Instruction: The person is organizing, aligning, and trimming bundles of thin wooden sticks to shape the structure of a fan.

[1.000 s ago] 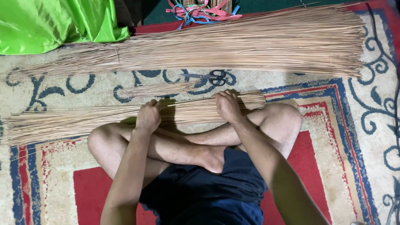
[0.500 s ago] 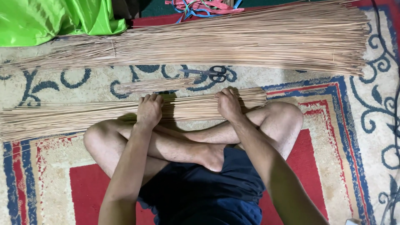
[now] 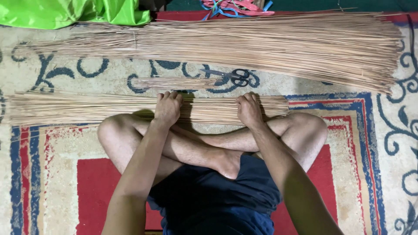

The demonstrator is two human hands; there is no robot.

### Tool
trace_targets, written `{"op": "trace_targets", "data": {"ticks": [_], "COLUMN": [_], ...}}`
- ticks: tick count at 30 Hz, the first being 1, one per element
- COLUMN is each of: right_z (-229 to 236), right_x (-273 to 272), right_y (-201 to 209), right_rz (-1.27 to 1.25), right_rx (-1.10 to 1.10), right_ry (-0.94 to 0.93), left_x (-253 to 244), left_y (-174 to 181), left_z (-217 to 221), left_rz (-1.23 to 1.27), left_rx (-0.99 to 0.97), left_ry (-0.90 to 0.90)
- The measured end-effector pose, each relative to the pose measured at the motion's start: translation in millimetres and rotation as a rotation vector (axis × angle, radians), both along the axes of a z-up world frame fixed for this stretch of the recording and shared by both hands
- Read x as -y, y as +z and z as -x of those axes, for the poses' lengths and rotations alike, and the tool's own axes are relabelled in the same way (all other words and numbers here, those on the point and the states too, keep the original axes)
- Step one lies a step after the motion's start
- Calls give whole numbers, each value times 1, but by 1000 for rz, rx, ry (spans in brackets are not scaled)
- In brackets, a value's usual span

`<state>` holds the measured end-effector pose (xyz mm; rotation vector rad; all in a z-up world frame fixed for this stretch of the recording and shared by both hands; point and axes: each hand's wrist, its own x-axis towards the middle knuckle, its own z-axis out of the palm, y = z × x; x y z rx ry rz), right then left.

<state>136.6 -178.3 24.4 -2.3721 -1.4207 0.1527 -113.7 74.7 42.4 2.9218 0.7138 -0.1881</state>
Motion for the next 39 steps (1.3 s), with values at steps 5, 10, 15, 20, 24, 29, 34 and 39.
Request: {"op": "trace_targets", "data": {"ticks": [5, 10, 15, 20, 24, 29, 34, 39], "right_z": [10, 28, 56, 78, 82, 82, 74, 45], "right_x": [-14, -61, -106, -128, -137, -138, -140, -136], "right_y": [21, 18, -4, 1, 2, 1, 8, -16], "right_rz": [45, -33, -123, -119, -115, -122, -37, -178], "right_rx": [40, 21, -53, -119, -149, -159, -179, -106], "right_ry": [0, 39, 112, 148, 158, 159, 162, 38], "left_x": [-18, -98, -160, -197, -209, -215, -197, -155], "left_y": [9, -44, -22, -55, -68, -70, -14, 6], "left_z": [-7, -22, -31, -48, -58, -60, -50, -29], "left_rz": [2, 178, 152, 177, 199, 168, 0, -427], "left_rx": [-54, 32, 212, 197, 141, 165, 205, 22], "left_ry": [64, 367, 627, 688, 716, 713, 556, -243]}}
